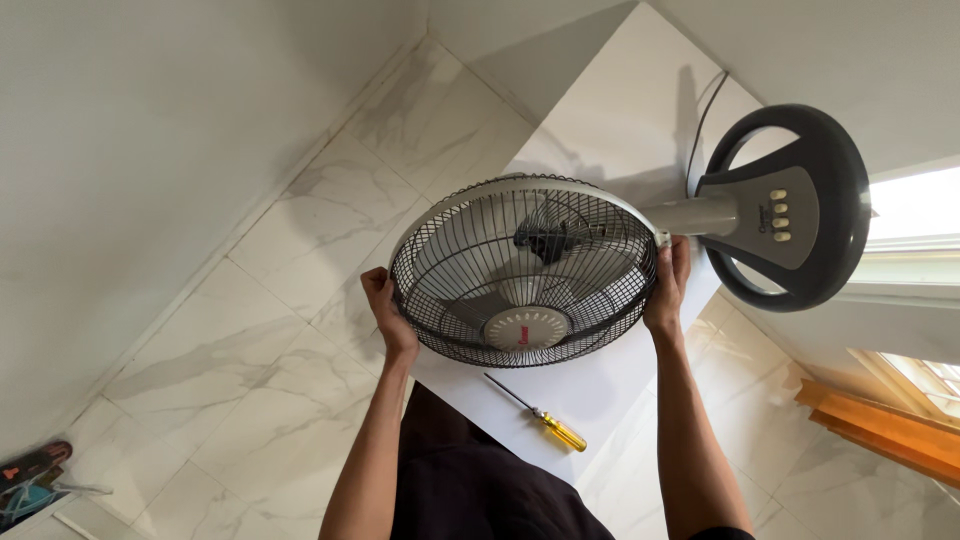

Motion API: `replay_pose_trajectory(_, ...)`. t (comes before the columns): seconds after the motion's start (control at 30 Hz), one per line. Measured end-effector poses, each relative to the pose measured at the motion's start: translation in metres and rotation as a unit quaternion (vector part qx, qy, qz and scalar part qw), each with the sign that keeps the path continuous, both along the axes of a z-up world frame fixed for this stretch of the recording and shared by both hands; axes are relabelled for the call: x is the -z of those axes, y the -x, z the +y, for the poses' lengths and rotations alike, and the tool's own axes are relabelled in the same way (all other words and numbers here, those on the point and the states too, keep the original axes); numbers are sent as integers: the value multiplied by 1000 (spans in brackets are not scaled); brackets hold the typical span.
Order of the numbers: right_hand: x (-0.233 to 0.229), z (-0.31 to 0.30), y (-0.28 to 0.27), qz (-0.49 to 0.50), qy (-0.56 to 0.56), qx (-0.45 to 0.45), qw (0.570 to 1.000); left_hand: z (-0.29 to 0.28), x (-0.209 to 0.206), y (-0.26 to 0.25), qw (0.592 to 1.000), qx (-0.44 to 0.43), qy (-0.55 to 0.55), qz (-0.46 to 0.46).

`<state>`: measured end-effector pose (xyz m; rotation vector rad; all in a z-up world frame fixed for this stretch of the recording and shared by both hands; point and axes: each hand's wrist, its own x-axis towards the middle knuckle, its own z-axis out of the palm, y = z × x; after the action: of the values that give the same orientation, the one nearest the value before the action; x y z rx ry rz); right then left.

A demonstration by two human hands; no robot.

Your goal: The person assembles a standing electric fan by hand. They attach the fan blades to the motor hub, then fit the front wire cage and secure it with a screwdriver.

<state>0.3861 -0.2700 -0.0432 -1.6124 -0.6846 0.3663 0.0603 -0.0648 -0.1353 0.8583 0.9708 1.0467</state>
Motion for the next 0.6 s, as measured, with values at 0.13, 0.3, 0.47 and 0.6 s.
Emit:
replay_pose_trajectory(0.13, 1, 0, -1, -39, 39, -4, 998, 4, -1, -2, 999, 10, -20, 29)
replay_pose_trajectory(0.3, 14, -6, -5, -57, 44, 0, 997, 10, -4, -3, 998, 34, -20, 51)
replay_pose_trajectory(0.47, 31, -14, -3, -7, 79, 20, 997, 16, -6, -2, 997, 48, -28, 62)
replay_pose_trajectory(0.6, 33, -11, 2, 1, 39, 17, 999, 24, -6, -2, 995, 58, -30, 76)
